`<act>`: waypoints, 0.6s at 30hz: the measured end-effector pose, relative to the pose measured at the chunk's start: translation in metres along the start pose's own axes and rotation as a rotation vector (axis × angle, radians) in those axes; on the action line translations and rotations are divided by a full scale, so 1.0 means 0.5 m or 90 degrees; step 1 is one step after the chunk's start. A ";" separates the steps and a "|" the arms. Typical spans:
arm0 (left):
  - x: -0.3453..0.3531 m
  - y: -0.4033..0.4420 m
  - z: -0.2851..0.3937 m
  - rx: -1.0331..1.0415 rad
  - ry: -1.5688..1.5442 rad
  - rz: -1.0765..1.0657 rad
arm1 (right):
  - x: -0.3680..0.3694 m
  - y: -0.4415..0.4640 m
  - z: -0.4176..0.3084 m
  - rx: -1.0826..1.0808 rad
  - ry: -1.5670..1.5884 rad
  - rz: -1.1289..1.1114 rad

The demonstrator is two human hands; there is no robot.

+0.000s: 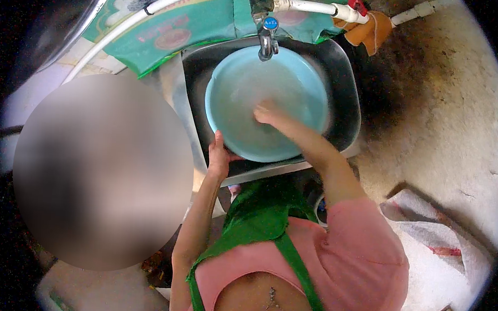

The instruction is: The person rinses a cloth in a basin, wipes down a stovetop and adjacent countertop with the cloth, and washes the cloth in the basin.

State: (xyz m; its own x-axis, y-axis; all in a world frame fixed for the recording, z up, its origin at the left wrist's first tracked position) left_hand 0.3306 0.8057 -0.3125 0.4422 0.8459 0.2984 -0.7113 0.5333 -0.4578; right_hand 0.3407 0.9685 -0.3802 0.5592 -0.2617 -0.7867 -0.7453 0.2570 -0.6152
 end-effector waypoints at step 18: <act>-0.036 0.007 -0.073 -0.129 -0.151 0.063 | -0.171 -0.332 -0.129 -0.621 0.403 0.158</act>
State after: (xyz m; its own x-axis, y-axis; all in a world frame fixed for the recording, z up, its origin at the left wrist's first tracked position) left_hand 0.3400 0.7926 -0.3503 0.2193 0.8804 0.4206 -0.6110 0.4600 -0.6443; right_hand 0.3933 0.8880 -0.2076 0.2852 -0.7887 -0.5447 -0.9232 -0.3788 0.0652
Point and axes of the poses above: each hand's wrist, its own y-axis towards the middle knuckle, its own x-axis out of the palm, z = x × y, the point moved 8 cm from there along y, towards the middle knuckle, and after that the axes turned 14 degrees about x, right-handed, at the moved point
